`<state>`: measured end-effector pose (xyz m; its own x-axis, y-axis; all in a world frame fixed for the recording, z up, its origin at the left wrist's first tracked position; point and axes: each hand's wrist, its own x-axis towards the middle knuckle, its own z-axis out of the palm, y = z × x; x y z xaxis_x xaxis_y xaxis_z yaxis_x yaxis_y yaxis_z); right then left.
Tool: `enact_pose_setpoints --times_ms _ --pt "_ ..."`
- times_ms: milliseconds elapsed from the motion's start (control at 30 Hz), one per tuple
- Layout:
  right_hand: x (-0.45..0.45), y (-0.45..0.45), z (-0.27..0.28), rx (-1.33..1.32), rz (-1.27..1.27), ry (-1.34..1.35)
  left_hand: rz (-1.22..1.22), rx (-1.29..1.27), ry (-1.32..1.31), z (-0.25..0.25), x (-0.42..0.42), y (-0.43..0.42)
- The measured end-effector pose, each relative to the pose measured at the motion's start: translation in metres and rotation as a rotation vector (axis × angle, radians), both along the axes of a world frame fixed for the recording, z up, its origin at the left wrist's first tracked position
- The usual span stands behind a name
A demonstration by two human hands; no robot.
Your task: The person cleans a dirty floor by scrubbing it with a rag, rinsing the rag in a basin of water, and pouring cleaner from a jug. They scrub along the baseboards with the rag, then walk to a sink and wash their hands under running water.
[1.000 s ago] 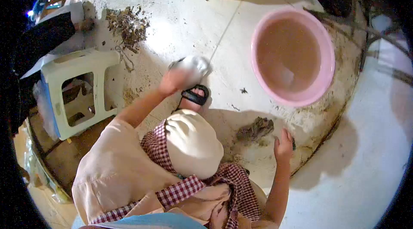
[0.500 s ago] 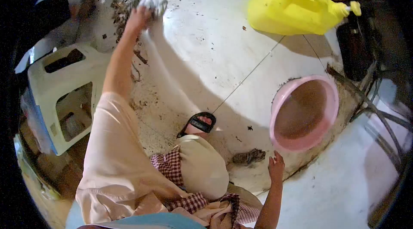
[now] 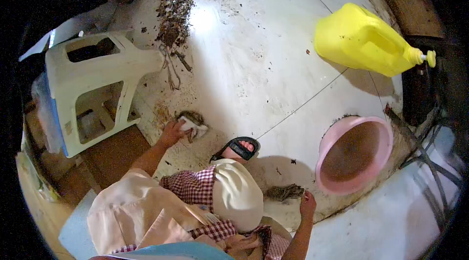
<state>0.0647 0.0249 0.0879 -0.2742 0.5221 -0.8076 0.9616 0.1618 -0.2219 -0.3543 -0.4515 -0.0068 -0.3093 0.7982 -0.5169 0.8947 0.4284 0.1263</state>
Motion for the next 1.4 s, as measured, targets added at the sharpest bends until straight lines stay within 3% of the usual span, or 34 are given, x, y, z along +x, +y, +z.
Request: enact_pose_setpoints --times_ms 133,167,233,267,333,400,433,467,533,567,700,800,900,967,1000,1033,1067,1133,1167,1200,1233,1300,1400 --pt "-0.027 -0.013 0.011 -0.025 0.008 -0.059 0.138 0.132 -0.054 0.001 -0.062 0.028" --pt "-0.032 -0.013 0.011 -0.019 0.017 -0.074 0.435 0.178 -0.010 -0.031 -0.079 0.028" --pt "-0.039 -0.010 0.007 -0.039 0.006 -0.025 0.683 0.204 0.216 -0.033 -0.133 0.068" --pt "-0.042 -0.010 0.003 -0.049 0.000 0.003 0.628 0.185 0.394 -0.002 -0.169 0.113" --pt "-0.044 0.000 -0.006 -0.055 0.054 0.009 0.715 0.188 0.529 -0.029 -0.244 0.138" --pt "-0.048 0.006 -0.002 -0.036 0.070 0.029 0.616 -0.099 0.712 -0.057 -0.346 0.147" --pt "-0.063 0.014 0.007 -0.015 0.063 0.052 1.154 0.374 0.297 -0.024 -0.368 0.176" --pt "-0.070 0.019 0.018 -0.002 0.057 0.068 1.591 1.030 -0.023 0.011 -0.389 0.204" --pt "-0.066 0.020 0.033 0.006 0.017 0.071 0.987 0.552 0.467 0.026 -0.395 0.218" --pt "-0.071 0.023 0.030 0.019 -0.005 0.101 0.818 0.336 0.611 0.069 -0.366 0.244" --pt "-0.064 0.010 0.032 0.009 -0.097 0.146 0.586 0.507 0.321 0.071 -0.223 0.260" --pt "-0.044 -0.005 0.018 0.005 -0.081 0.158 0.506 0.410 -0.083 0.058 -0.064 0.279" --pt "-0.058 -0.022 0.019 -0.013 -0.046 0.138 0.077 0.226 -0.296 0.008 0.031 0.294" --pt "-0.064 -0.028 0.029 0.002 0.024 0.138 -0.068 0.250 -0.173 0.001 0.019 0.311" --pt "-0.050 -0.030 0.025 -0.017 -0.015 0.185 -0.019 0.373 -0.164 -0.002 -0.005 0.316" --pt "-0.051 -0.029 0.037 -0.015 -0.069 0.151 0.085 0.209 -0.230 0.016 -0.038 0.332" --pt "-0.060 -0.029 0.052 -0.016 -0.125 0.118 0.146 0.423 -0.110 -0.028 -0.070 0.321" --pt "-0.053 -0.025 0.059 -0.025 -0.135 0.124 0.203 0.535 0.394 -0.041 -0.160 0.327" --pt "-0.044 -0.024 0.057 -0.019 -0.146 0.113 0.577 0.551 0.325 -0.083 -0.217 0.324" --pt "-0.038 -0.025 0.056 -0.006 -0.161 0.103 0.374 0.385 0.392 -0.066 -0.268 0.331" --pt "-0.033 -0.026 0.054 0.011 -0.181 0.095 0.514 0.336 0.276 -0.045 -0.305 0.341" --pt "-0.036 -0.026 0.048 0.020 -0.223 0.146 0.925 0.476 0.145 -0.011 -0.336 0.371" --pt "-0.044 -0.032 0.042 0.015 -0.334 0.207 0.411 0.414 0.318 0.017 -0.288 0.417"
